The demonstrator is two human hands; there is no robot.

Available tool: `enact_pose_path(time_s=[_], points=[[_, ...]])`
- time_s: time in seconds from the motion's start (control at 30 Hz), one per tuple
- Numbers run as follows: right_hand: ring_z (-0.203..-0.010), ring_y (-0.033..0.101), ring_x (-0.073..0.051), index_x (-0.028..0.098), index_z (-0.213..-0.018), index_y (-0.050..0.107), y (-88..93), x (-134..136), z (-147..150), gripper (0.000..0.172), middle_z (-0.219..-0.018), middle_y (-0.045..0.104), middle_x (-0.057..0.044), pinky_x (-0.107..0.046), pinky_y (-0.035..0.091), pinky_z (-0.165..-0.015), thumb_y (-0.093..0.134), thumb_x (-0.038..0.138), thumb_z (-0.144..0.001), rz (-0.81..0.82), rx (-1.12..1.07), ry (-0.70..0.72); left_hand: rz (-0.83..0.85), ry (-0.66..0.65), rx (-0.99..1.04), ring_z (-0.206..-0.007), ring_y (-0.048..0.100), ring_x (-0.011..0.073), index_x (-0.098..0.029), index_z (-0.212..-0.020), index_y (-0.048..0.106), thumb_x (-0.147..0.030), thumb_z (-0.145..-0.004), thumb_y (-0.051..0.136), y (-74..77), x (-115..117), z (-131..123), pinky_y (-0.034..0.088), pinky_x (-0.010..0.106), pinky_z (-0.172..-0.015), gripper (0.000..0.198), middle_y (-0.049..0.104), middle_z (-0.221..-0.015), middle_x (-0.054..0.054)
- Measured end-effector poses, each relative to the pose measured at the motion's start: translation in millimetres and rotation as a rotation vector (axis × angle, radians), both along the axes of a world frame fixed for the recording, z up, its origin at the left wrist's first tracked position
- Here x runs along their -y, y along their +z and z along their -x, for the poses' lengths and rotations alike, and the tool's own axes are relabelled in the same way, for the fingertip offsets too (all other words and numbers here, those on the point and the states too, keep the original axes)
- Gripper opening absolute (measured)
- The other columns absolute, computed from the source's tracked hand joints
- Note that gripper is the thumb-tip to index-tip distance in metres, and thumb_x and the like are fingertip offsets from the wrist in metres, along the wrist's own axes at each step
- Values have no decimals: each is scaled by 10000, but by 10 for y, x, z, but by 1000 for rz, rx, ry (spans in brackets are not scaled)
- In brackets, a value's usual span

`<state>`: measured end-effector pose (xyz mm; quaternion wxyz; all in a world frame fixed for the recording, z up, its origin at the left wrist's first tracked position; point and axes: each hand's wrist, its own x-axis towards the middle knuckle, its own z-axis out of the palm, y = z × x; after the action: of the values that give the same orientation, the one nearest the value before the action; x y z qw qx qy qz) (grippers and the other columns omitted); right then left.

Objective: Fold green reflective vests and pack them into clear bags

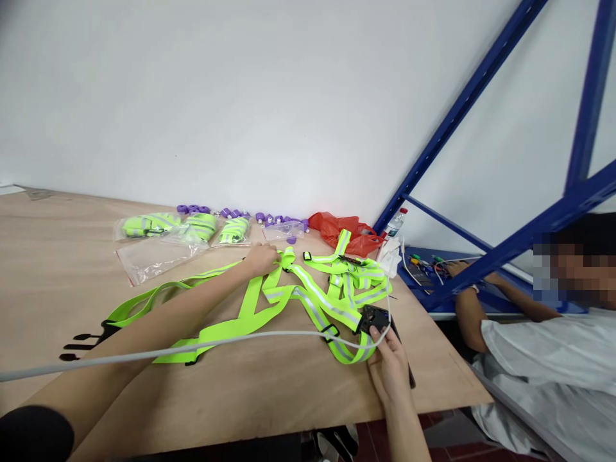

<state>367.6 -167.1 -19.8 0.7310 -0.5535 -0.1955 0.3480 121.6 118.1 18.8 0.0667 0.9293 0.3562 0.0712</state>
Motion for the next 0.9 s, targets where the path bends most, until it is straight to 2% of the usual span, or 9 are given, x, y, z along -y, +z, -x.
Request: enact_pose_path(time_s=[0.13, 0.27, 0.4, 0.5, 0.6, 0.7, 0.9], points=[[-932, 762, -298, 255, -1127, 759, -67, 31, -24, 553, -1064, 798, -61, -448, 630, -874, 926, 378, -615, 36, -24, 14, 38, 32, 5, -1097, 643, 243, -174, -1262, 614, -362, -984, 627, 8, -22, -182, 562, 460, -931, 337, 624, -1286, 107], [-1000, 749, -321, 262, -1151, 759, -86, 28, 19, 583, -1100, 792, -69, -456, 614, -908, 929, 394, -609, 44, -45, 29, 89, 84, 30, -1097, 642, 243, -176, -1255, 619, -375, -987, 620, -12, 0, -336, 561, 458, -933, 334, 625, -1284, 105], [-1060, 730, -318, 275, -1203, 744, -59, -3, 129, 611, -1154, 778, -73, -465, 590, -950, 911, 418, -633, 40, -38, 33, 170, 151, 49, -1091, 645, 243, -173, -1267, 611, -367, -983, 627, -80, 11, -500, 567, 455, -921, 345, 624, -1282, 106], [-1065, 725, -319, 263, -1171, 760, -29, -13, 202, 616, -1134, 782, -79, -465, 579, -965, 922, 434, -602, 53, -47, 4, 241, 182, 96, -1089, 647, 244, -169, -1277, 604, -358, -980, 635, -139, -2, -573, 570, 455, -914, 354, 623, -1282, 107], [-1082, 717, -317, 248, -1105, 780, -2, -9, 246, 585, -1109, 786, -81, -447, 577, -966, 934, 438, -573, 59, -40, -6, 320, 188, 199, -1097, 645, 247, -170, -1281, 602, -356, -979, 636, -165, -56, -569, 568, 458, -918, 357, 620, -1288, 107], [-1092, 712, -311, 252, -1076, 782, 20, -2, 265, 529, -1135, 780, -79, -446, 581, -953, 924, 442, -603, 26, -20, 50, 433, 204, 342, -1096, 645, 252, -166, -1277, 605, -363, -979, 634, -156, -148, -509, 568, 459, -919, 358, 621, -1285, 104], [-1077, 713, -299, 248, -1031, 788, 0, 55, 170, 471, -1093, 789, -77, -435, 574, -947, 930, 421, -616, 28, 67, 134, 774, 261, 604, -1073, 653, 244, -162, -1283, 598, -364, -981, 632, -131, -300, -383, 576, 451, -899, 365, 626, -1272, 106]])
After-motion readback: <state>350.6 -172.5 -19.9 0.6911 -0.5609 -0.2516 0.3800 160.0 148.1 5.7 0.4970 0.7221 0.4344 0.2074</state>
